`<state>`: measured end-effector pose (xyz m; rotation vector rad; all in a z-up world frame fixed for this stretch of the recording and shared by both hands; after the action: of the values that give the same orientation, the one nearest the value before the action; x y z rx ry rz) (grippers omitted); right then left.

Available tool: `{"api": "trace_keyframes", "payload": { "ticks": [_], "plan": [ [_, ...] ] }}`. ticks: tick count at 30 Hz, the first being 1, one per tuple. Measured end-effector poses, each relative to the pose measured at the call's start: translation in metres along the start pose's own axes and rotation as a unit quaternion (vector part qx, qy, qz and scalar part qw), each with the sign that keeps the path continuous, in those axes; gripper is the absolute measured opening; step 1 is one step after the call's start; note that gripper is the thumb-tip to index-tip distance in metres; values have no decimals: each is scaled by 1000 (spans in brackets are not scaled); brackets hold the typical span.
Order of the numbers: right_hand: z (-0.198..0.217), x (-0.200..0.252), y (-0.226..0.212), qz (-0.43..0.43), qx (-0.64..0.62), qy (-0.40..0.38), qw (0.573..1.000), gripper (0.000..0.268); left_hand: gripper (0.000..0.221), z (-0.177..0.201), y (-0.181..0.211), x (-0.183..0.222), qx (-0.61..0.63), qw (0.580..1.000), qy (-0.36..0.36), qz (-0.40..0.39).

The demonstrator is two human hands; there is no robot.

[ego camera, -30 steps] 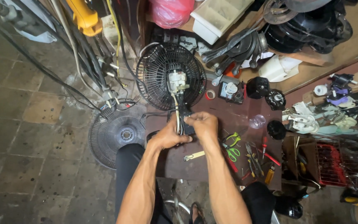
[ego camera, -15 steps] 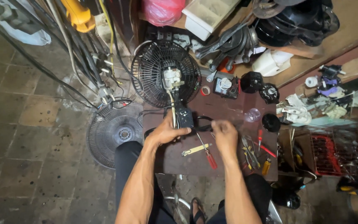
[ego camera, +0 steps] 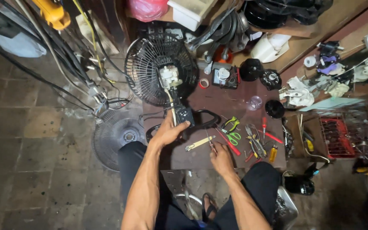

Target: Assembling the motor and switch housing of an electric fan using a screwdriver and pliers.

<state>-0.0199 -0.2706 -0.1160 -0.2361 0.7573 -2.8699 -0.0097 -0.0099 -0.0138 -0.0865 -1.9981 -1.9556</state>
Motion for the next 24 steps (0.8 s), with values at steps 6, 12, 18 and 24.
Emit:
{"api": "trace_keyframes", "payload": {
  "ticks": [6, 12, 18, 24],
  "plan": [
    [-8, 7, 30, -257, -448, 5, 856, 31, 72, -6, 6, 5, -66, 997, 34, -5],
    [70, 41, -51, -150, -462, 54, 873, 43, 80, -15, -3, 13, -71, 996, 27, -38],
    [116, 47, -123, 22, -186, 30, 982, 36, 84, -16, -40, 1, -81, 995, 31, -58],
    [113, 36, -127, 46, -114, 11, 992, 38, 87, -13, -58, -8, -59, 995, 14, -75]
  ]
}}
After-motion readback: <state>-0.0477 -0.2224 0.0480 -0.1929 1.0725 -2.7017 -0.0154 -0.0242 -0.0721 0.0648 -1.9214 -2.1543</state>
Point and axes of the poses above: each hand's wrist, its own x-axis away from the middle knuckle, its own z-axis out of the back of the hand, y = z × x, the point moved 1 cm from there along -x, towards the middle knuckle, and after that the axes turned 4 degrees about y, right-handed, at the moved point
